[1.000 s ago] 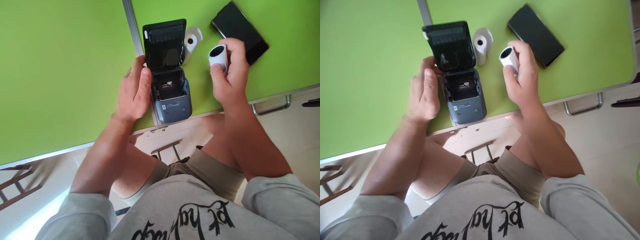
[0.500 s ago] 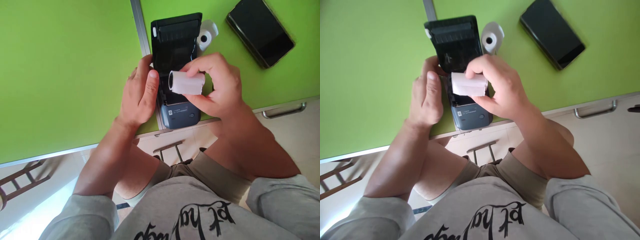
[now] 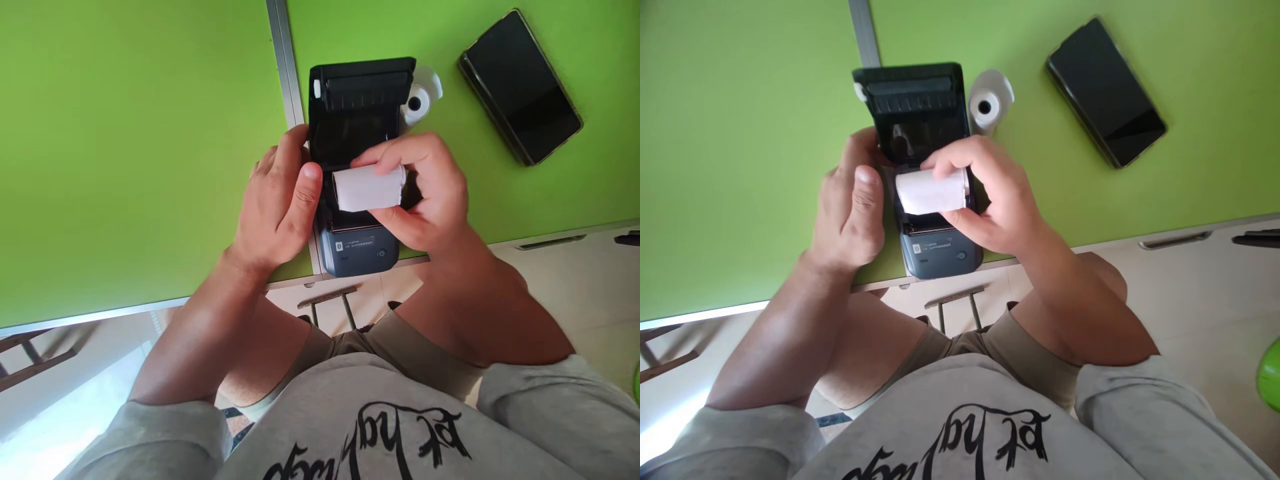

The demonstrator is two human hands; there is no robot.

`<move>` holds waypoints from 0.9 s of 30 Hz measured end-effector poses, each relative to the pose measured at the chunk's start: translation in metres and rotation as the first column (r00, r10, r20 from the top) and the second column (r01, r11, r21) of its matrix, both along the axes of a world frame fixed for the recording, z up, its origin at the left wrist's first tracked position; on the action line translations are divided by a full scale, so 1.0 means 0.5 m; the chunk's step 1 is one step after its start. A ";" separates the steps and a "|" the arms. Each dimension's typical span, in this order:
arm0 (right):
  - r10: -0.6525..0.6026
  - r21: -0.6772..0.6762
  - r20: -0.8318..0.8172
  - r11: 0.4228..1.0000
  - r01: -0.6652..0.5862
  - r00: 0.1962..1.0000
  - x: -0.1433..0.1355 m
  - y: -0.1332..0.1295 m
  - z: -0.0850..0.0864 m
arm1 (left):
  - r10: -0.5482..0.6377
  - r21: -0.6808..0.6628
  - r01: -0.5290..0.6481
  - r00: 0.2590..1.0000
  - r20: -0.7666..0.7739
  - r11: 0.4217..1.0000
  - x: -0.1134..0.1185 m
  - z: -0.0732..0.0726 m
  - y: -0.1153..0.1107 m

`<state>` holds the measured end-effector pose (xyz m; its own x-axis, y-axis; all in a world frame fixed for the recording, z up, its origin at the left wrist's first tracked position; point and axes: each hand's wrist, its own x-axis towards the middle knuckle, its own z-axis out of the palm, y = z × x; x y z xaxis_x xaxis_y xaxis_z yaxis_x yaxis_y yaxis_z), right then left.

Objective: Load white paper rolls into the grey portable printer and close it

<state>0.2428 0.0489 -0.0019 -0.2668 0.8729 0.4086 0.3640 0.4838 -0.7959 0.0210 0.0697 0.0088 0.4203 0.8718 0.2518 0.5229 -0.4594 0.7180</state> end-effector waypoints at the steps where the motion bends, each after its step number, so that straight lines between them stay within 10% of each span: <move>1: 0.011 -0.006 -0.032 1.000 -0.011 0.999 -0.001 -0.001 -0.003 | 0.001 0.001 -0.001 1.000 0.001 1.000 0.000 -0.001 0.000; 13: 0.007 -0.090 -0.163 0.996 -0.022 0.987 -0.008 0.009 -0.025 | 0.005 -0.007 -0.005 1.000 -0.007 1.000 0.005 -0.006 0.003; 18: 0.053 -0.025 -0.223 0.998 -0.060 0.973 -0.009 0.008 -0.026 | 0.150 0.231 -0.201 0.964 0.220 0.952 0.011 0.000 -0.009; 27: 0.105 0.028 -0.315 0.995 -0.101 0.943 -0.022 -0.014 0.012 | -0.119 0.413 0.087 0.991 0.054 0.907 0.016 0.009 -0.010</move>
